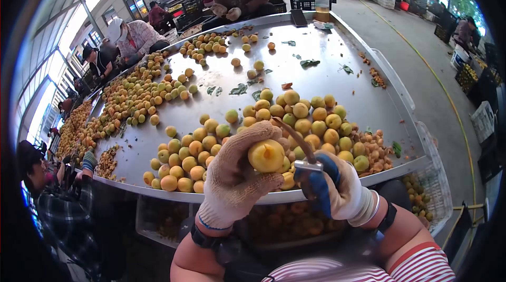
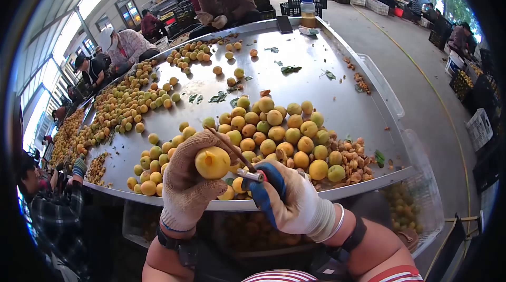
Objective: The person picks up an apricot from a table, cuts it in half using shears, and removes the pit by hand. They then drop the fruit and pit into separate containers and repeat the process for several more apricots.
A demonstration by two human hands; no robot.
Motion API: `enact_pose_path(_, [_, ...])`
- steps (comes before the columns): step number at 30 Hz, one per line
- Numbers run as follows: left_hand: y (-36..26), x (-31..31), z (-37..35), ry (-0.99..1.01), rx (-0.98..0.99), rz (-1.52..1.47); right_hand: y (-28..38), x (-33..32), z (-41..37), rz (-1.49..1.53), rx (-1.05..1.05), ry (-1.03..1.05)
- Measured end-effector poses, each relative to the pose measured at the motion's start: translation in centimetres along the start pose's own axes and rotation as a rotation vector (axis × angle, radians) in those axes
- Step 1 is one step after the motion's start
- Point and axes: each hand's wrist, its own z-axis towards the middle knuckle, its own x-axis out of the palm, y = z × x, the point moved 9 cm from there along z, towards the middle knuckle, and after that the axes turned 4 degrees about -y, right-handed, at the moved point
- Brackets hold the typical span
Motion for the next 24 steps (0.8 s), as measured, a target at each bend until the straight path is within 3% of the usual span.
enact_pose_path(3, [-0.6,-0.5,0.1,-0.007,0.098,0.085,-0.9,-0.1,0.2,-0.134,0.002,0.053])
enact_pose_path(5, [-0.9,-0.2,0.2,0.008,0.121,0.075,0.3,0.2,0.0,-0.384,-0.225,0.037])
enact_pose_path(8, [-0.7,-0.1,0.1,0.008,0.077,0.038,1.4,0.9,-0.1,-0.569,-0.369,0.056])
enact_pose_path(12, [-0.7,0.2,-0.2,0.011,0.102,0.029,1.1,1.5,-0.2,-0.587,-0.412,0.031])
enact_pose_path(15, [-0.5,0.6,-0.4,-0.013,0.102,-0.204,0.5,2.3,-0.2,-0.645,-0.424,0.049])
enact_pose_path(18, [1.3,0.0,-1.3,-0.099,-0.047,-0.304,-0.3,2.4,-0.2,-0.639,-0.440,-0.001])
enact_pose_path(20, [4.4,-1.5,-2.1,-0.200,-0.286,-0.170,0.5,2.5,-0.4,-0.772,-0.527,-0.100])
enact_pose_path(24, [4.2,-0.2,-1.8,-0.236,-0.396,-0.255,0.0,2.3,-0.2,-0.797,-0.452,-0.102])
